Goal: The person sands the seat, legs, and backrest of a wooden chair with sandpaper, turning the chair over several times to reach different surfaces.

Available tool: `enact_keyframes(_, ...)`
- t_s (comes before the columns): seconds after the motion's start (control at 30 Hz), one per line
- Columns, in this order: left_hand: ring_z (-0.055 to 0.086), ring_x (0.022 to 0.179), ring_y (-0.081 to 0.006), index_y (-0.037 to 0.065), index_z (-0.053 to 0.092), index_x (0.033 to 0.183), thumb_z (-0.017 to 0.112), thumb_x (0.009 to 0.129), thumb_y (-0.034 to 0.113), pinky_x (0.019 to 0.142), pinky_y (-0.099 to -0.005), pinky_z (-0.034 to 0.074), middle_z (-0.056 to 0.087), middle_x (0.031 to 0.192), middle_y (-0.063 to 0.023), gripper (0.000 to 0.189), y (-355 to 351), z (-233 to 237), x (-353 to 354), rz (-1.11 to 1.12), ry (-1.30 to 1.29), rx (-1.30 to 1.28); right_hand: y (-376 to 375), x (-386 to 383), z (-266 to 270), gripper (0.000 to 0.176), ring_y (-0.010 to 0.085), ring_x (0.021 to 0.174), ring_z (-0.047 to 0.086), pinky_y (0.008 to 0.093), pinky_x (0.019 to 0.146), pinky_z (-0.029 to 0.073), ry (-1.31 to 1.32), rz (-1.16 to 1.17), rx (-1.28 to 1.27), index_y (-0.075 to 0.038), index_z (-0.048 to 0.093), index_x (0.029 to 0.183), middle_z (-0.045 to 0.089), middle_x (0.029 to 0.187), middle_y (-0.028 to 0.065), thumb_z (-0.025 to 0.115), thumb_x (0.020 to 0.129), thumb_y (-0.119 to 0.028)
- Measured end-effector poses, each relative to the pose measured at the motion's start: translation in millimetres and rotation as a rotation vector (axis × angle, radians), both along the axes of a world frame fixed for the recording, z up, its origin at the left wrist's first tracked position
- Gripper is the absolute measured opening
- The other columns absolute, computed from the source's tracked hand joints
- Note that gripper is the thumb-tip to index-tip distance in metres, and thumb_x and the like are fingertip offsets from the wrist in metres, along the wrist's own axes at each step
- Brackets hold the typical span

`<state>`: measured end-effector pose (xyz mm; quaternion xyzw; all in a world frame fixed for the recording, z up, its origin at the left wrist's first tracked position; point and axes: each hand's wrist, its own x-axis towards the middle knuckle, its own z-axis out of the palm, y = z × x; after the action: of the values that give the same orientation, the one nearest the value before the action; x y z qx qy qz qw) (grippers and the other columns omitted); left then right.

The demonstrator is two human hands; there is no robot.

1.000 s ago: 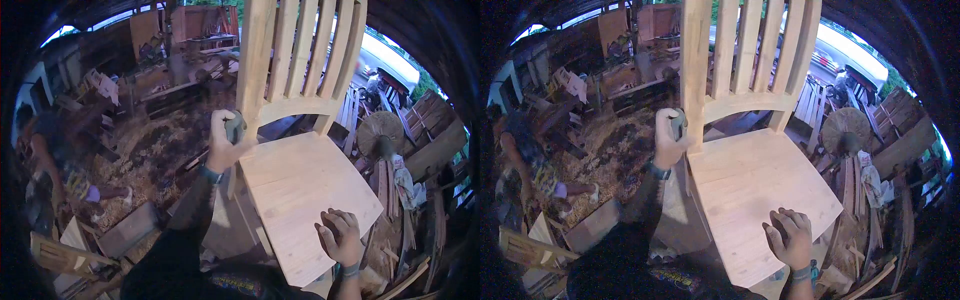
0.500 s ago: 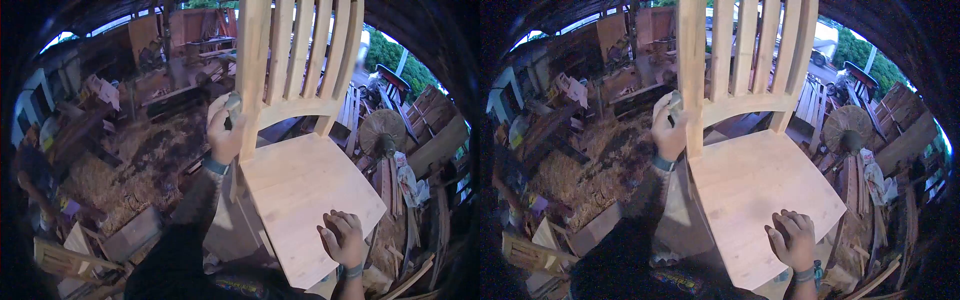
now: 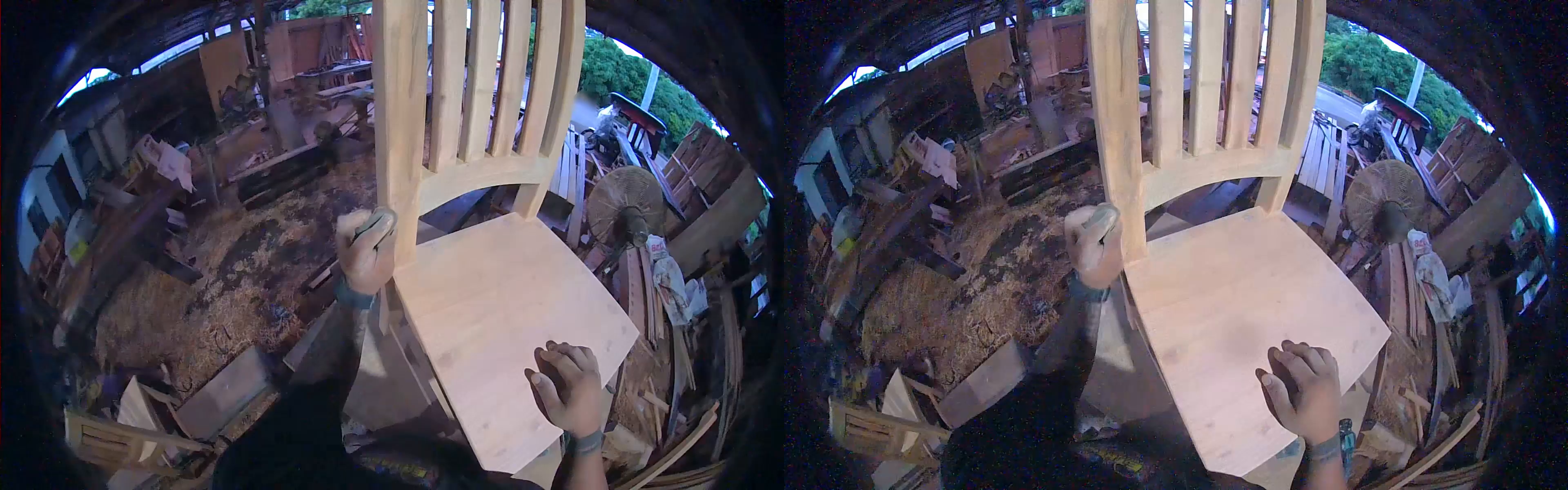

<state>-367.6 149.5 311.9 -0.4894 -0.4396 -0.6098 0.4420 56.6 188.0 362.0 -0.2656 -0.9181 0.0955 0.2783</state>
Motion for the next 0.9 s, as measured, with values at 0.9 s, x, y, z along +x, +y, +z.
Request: enact_keyframes(0.9, 0.071, 0.090, -0.0303, 0.007, 0.081, 0.108, 0.078, 0.088, 0.002, 0.084, -0.0388, 0.056, 0.076, 0.097, -0.0140, 0.020, -12, 6, 20, 0.034, -0.112, -0.037, -6, 0, 2, 0.031, 0.0402, 0.106, 0.066, 0.0475, 0.094, 0.053, 0.061, 0.032, 0.032, 0.001, 0.074, 0.110, 0.074, 0.112, 0.0219, 0.076, 0.086, -0.018)
